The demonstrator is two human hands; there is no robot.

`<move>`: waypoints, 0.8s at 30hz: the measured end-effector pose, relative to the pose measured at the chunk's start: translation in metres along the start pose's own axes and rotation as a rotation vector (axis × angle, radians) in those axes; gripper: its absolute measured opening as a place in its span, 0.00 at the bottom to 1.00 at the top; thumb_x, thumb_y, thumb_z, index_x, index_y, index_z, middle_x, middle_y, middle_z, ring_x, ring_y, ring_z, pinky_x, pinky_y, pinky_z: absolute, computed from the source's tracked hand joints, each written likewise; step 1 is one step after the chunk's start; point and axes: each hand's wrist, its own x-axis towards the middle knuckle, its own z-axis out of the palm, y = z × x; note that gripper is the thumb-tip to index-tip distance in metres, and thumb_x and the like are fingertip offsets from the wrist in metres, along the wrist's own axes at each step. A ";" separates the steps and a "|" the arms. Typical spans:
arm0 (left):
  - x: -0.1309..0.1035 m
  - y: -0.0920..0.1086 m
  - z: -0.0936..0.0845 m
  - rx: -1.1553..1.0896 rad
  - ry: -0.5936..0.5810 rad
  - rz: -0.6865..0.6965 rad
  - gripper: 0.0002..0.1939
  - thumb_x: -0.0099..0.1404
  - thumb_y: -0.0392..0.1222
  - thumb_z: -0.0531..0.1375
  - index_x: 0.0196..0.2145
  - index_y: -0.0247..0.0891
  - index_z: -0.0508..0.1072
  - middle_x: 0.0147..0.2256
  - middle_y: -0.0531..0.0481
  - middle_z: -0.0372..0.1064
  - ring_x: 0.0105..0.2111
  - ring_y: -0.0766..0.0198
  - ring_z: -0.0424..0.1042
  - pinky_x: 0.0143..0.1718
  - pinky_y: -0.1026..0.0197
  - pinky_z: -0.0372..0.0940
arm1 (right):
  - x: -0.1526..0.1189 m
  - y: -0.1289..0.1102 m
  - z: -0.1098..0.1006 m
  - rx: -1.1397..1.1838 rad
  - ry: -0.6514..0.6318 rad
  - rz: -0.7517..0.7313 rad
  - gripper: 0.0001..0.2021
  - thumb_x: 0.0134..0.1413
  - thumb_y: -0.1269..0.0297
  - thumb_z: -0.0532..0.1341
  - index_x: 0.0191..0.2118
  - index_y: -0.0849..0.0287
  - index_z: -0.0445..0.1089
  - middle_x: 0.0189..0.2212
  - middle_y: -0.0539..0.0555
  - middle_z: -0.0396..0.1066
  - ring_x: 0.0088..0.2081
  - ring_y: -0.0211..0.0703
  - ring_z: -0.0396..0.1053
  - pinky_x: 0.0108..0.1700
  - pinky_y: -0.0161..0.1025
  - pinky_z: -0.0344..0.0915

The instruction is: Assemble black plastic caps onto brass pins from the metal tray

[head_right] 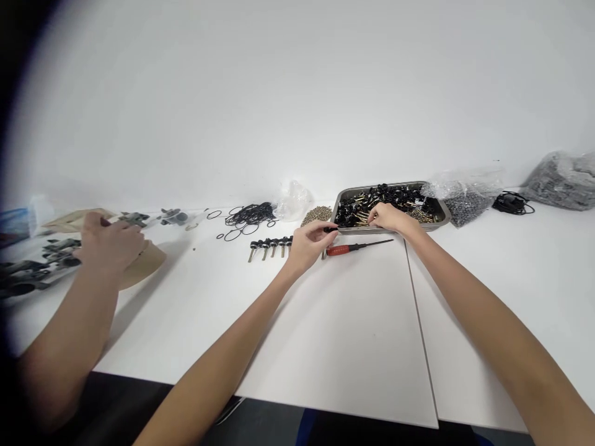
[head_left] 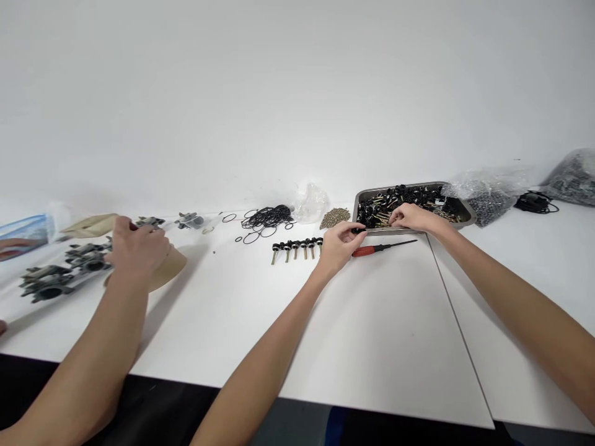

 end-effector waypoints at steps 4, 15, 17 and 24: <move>0.001 -0.002 0.000 -0.017 0.016 0.014 0.07 0.55 0.42 0.70 0.34 0.41 0.81 0.31 0.50 0.71 0.25 0.67 0.65 0.30 0.60 0.65 | -0.003 0.003 -0.010 0.076 -0.067 -0.020 0.12 0.47 0.77 0.63 0.38 0.61 0.80 0.29 0.54 0.78 0.30 0.40 0.71 0.31 0.33 0.62; -0.002 0.000 -0.001 -0.012 -0.007 0.044 0.09 0.55 0.42 0.70 0.35 0.39 0.80 0.33 0.49 0.71 0.26 0.68 0.68 0.31 0.61 0.66 | -0.010 -0.001 -0.017 0.202 0.085 -0.072 0.08 0.49 0.74 0.64 0.35 0.64 0.80 0.36 0.57 0.80 0.36 0.42 0.73 0.38 0.35 0.65; -0.002 0.000 -0.002 -0.002 -0.003 0.048 0.09 0.55 0.43 0.70 0.35 0.39 0.79 0.33 0.49 0.72 0.26 0.67 0.68 0.31 0.61 0.66 | -0.013 -0.007 -0.020 0.246 0.125 -0.086 0.08 0.52 0.70 0.64 0.38 0.64 0.80 0.34 0.57 0.79 0.32 0.40 0.71 0.35 0.36 0.64; 0.000 -0.003 -0.002 -0.012 0.007 -0.009 0.12 0.54 0.42 0.71 0.36 0.40 0.78 0.25 0.52 0.69 0.22 0.68 0.63 0.28 0.62 0.62 | -0.031 -0.049 -0.021 0.347 -0.104 -0.296 0.08 0.52 0.66 0.65 0.37 0.62 0.80 0.28 0.54 0.76 0.30 0.40 0.71 0.30 0.34 0.64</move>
